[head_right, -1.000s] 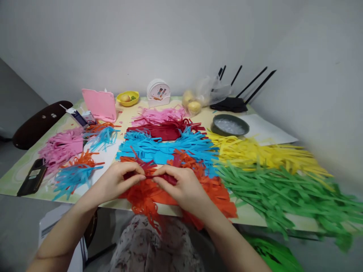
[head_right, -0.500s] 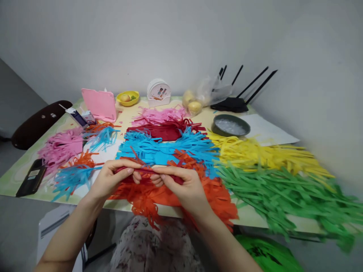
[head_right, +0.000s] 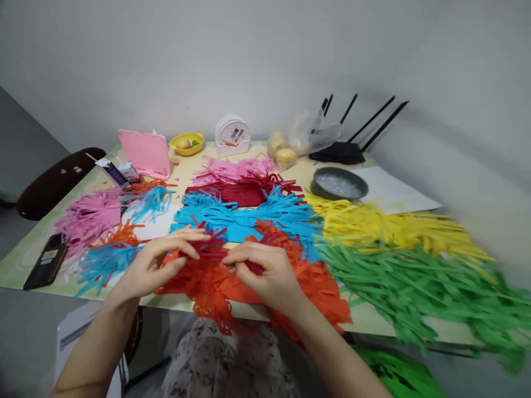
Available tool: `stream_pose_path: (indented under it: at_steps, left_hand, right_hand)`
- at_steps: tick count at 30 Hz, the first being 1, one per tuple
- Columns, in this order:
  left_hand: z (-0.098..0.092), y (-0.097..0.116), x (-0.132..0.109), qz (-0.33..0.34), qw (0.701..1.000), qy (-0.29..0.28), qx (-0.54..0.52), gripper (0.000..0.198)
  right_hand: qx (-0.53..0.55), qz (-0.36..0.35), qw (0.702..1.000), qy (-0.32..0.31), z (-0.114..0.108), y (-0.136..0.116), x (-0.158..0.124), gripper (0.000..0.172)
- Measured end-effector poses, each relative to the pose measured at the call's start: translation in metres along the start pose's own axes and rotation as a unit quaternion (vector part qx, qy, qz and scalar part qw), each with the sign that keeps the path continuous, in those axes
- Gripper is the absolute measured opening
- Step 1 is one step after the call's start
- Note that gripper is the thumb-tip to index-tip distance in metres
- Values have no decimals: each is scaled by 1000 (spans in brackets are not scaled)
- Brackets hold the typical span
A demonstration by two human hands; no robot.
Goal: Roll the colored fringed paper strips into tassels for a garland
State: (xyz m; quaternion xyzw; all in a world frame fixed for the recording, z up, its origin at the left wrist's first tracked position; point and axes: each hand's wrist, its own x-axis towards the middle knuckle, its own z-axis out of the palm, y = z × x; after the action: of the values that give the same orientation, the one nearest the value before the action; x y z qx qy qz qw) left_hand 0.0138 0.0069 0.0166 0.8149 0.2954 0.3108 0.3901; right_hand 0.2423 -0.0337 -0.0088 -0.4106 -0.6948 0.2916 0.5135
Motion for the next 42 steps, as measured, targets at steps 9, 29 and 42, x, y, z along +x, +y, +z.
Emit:
stream_pose_path:
  at_steps: [9,29,42]
  left_hand:
    - [19,-4,12,14,982,-42,181,19]
    - [57,-16,5,77,971,223,35,23]
    - [48,-30,57,-59,948,286,-131,22]
  right_hand:
    - [-86,-68,992,-64,-1,-5,-4,26]
    - [244,143,959,-20,35,-9,0,25]
    - [-25,40,999,3,-10,58,39,28]
